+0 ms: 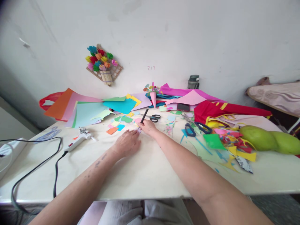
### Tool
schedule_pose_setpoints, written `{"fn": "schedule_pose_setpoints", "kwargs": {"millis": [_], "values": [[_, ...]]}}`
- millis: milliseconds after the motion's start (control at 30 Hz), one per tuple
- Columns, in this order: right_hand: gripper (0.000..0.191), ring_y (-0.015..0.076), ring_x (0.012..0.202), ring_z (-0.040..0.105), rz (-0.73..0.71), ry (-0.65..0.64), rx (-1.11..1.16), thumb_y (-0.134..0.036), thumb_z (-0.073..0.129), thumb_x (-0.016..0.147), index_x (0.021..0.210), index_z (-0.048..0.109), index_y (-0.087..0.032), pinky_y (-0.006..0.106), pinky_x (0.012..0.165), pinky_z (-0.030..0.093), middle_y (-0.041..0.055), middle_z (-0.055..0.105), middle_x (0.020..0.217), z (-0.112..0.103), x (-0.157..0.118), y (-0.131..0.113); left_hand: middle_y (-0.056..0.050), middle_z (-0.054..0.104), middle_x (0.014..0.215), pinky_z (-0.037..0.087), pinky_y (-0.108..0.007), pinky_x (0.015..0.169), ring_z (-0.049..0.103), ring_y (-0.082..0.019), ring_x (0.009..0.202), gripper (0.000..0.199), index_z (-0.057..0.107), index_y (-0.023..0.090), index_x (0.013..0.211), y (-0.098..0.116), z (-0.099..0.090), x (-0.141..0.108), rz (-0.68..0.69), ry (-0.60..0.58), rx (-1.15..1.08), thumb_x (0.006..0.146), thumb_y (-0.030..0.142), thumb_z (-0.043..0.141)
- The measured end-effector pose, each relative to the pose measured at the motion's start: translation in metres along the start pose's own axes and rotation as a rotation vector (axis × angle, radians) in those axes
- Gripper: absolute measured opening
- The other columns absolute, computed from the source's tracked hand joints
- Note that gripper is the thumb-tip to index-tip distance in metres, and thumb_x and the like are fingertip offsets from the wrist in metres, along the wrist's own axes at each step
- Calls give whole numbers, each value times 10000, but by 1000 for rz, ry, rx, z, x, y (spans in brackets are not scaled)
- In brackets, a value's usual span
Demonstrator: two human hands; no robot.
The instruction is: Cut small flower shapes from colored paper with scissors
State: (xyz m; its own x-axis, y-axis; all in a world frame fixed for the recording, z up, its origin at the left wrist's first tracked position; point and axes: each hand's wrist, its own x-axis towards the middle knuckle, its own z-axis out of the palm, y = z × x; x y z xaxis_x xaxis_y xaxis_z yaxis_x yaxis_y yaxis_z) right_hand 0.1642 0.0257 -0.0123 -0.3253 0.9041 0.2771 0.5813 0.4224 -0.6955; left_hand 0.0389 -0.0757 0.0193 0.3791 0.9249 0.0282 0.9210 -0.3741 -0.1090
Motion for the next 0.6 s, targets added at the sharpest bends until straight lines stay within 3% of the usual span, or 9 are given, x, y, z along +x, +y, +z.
{"fn": "schedule_pose_setpoints", "kwargs": {"millis": [300,600], "values": [[237,175,712,675,-7,-5,2,-317,541,921,903,696,-139,239,669,478,60,715,693,-1,0,0,-189,571,1345,279,-429,1154,483,-264,1306,489,518,46,1330,0,0,0,-3,-12,-8,913,270,395],[229,172,673,664,-10,0,34,-312,539,912,874,700,-154,264,701,499,43,689,664,0,1,3,-167,598,1311,307,-432,1135,520,-259,1269,442,555,95,1282,-1,1,0,10,19,-5,905,262,398]]}}
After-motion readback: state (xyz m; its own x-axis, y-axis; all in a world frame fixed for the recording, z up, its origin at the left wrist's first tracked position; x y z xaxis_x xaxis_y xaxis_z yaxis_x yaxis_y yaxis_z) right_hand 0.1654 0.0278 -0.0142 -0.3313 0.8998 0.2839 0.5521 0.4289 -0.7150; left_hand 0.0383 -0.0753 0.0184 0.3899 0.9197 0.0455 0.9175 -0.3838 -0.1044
